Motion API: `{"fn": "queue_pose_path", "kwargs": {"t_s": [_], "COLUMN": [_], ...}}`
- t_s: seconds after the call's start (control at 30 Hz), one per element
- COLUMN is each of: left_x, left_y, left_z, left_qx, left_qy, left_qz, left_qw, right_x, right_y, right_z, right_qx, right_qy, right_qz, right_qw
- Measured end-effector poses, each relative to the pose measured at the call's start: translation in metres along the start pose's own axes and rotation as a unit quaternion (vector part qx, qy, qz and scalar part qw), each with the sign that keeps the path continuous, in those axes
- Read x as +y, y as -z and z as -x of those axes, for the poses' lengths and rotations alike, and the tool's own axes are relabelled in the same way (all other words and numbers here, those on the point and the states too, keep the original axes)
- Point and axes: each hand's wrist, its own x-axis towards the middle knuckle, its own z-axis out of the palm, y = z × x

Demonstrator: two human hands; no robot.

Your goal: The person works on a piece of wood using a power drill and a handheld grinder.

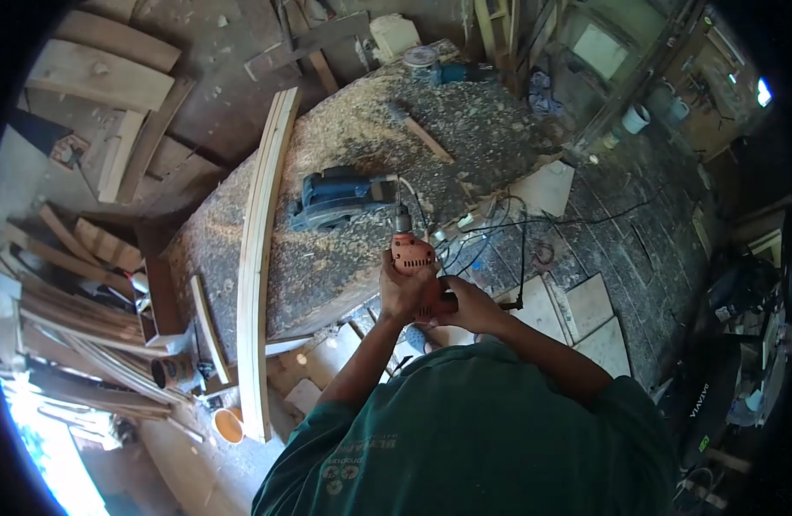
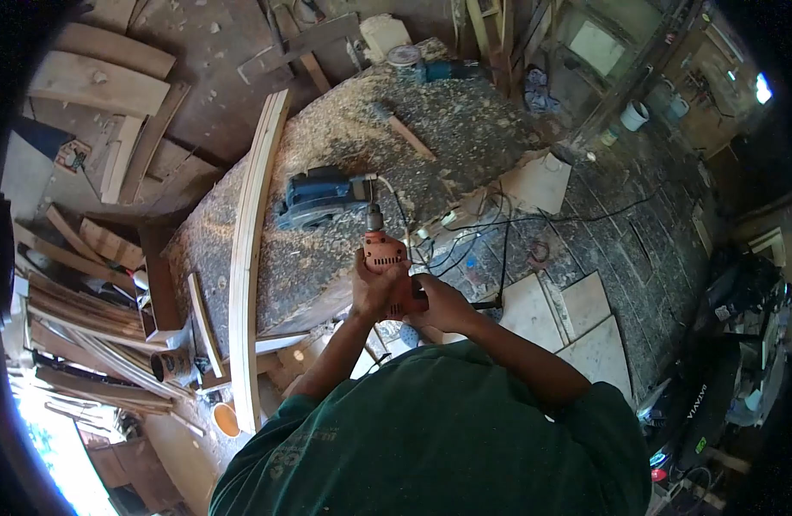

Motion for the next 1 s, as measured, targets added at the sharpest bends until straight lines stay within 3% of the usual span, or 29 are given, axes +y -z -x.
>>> {"fn": "queue_pose_path", "kwargs": {"t_s": [0.1, 0.2, 0.33, 0.43, 0.53, 0.57, 0.6, 0.67, 0.77, 0.87, 1.0], "left_x": [-0.001, 0.010, 0.025, 0.031, 0.070, 0.091, 0.103, 0.117, 0.138, 0.134, 0.140], "left_y": [-0.031, -0.065, -0.116, -0.139, -0.161, -0.165, -0.173, -0.182, -0.196, -0.204, -0.209], "left_z": [-0.008, -0.006, -0.003, 0.001, 0.017, 0.018, 0.013, -0.001, -0.016, -0.026, -0.025], "left_qx": [0.019, 0.033, 0.022, 0.008, -0.036, -0.106, -0.089, -0.141, -0.211, -0.219, -0.209], "left_qy": [0.042, 0.044, 0.032, -0.021, 0.004, 0.017, 0.052, 0.087, 0.071, 0.107, 0.078], "left_qz": [0.030, 0.096, 0.164, -0.047, 0.168, 0.182, 0.247, 0.382, 0.422, 0.438, 0.403], "left_qw": [0.999, 0.994, 0.986, 0.999, 0.985, 0.977, 0.963, 0.909, 0.879, 0.865, 0.888], "right_x": [0.008, 0.008, 0.036, 0.064, 0.073, 0.074, 0.077, 0.083, 0.104, 0.096, 0.102], "right_y": [0.024, 0.060, 0.100, 0.136, 0.185, 0.199, 0.209, 0.225, 0.234, 0.247, 0.249], "right_z": [0.012, 0.023, 0.037, 0.054, 0.068, 0.072, 0.074, 0.076, 0.071, 0.073, 0.073], "right_qx": [0.048, 0.008, 0.025, 0.047, 0.040, 0.036, 0.042, 0.053, 0.055, 0.031, 0.027], "right_qy": [0.012, -0.005, 0.069, 0.130, 0.186, 0.207, 0.222, 0.256, 0.278, 0.250, 0.258], "right_qz": [0.036, 0.144, 0.300, 0.285, 0.272, 0.267, 0.263, 0.256, 0.272, 0.255, 0.214], "right_qw": [0.998, 0.989, 0.951, 0.949, 0.943, 0.940, 0.938, 0.931, 0.920, 0.934, 0.942]}}
